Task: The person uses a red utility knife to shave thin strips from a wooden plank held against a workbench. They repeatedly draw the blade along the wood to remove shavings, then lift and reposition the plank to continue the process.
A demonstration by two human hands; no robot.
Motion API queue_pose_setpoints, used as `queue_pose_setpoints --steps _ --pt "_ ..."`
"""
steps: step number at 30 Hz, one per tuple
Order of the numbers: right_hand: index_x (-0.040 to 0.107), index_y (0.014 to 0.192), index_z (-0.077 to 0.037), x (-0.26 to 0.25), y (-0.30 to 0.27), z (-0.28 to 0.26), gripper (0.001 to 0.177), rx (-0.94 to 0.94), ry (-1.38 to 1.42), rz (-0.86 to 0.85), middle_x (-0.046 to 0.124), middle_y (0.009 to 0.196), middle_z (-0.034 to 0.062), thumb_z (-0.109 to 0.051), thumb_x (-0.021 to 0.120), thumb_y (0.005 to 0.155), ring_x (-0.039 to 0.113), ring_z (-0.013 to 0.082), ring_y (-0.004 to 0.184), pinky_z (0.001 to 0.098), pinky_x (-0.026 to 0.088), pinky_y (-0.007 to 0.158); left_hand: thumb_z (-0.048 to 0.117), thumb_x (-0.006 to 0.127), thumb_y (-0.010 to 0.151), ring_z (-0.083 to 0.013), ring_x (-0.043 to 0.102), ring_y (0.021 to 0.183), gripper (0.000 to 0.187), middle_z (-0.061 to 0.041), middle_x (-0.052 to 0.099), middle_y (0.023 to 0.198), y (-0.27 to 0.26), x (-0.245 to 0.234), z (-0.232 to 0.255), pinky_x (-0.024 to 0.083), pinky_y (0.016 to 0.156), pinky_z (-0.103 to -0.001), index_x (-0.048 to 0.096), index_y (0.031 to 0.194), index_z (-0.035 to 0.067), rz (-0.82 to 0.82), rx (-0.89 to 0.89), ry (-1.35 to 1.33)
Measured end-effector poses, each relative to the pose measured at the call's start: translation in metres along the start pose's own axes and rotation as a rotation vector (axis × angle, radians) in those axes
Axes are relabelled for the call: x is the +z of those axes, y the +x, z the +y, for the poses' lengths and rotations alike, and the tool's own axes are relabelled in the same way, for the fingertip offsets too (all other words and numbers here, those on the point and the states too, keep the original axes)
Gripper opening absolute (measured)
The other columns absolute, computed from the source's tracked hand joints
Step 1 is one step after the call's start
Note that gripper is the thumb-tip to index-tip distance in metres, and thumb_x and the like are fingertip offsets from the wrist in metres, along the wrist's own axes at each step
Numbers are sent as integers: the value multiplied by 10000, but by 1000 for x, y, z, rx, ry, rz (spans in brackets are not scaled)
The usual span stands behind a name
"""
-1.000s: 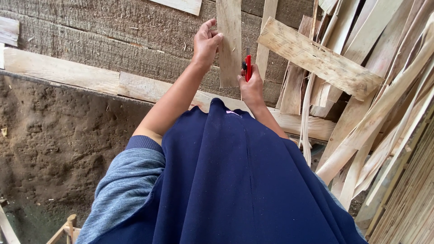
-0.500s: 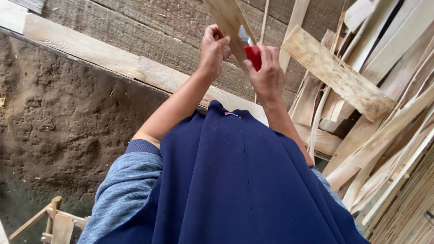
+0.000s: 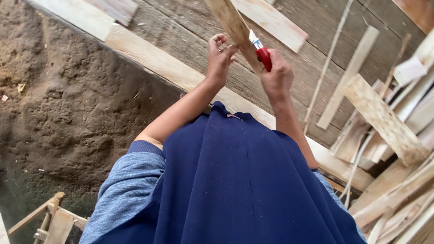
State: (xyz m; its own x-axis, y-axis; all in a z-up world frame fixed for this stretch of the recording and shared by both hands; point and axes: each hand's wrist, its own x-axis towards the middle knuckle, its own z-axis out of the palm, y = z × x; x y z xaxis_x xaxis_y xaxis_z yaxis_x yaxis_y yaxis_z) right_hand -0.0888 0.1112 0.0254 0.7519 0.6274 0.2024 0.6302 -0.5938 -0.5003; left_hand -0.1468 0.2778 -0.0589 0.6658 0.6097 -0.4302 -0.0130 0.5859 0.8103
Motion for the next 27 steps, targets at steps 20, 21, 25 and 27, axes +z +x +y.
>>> queue_pose_setpoints --steps 20,21,25,27 --pt "505 1320 -149 129 97 -93 733 244 -99 -424 426 1212 77 -426 841 730 626 315 983 472 599 805 166 663 924 -186 595 910 413 -92 550 1047 96 -172 114 600 746 -323 485 1271 32 270 174 565" --pt "488 1301 -92 125 102 -103 684 280 -132 -491 406 1214 124 -403 831 797 596 227 918 382 622 756 61 596 931 -159 512 909 261 -78 506 1047 89 -171 141 514 825 -274 537 1183 25 287 282 674" --pt "474 1375 -63 137 100 -95 812 249 -184 -483 415 1254 132 -464 845 774 581 262 1014 394 608 838 46 495 982 -184 514 929 159 -67 570 1019 144 -229 175 446 846 -273 591 1107 64 389 725 982" --pt "482 1369 -22 140 98 -88 842 203 -166 -479 408 1243 146 -554 806 803 600 288 984 402 626 794 -71 558 908 -225 492 1234 351 -41 601 1259 174 -259 189 422 1064 -353 668 1204 82 476 778 1241"
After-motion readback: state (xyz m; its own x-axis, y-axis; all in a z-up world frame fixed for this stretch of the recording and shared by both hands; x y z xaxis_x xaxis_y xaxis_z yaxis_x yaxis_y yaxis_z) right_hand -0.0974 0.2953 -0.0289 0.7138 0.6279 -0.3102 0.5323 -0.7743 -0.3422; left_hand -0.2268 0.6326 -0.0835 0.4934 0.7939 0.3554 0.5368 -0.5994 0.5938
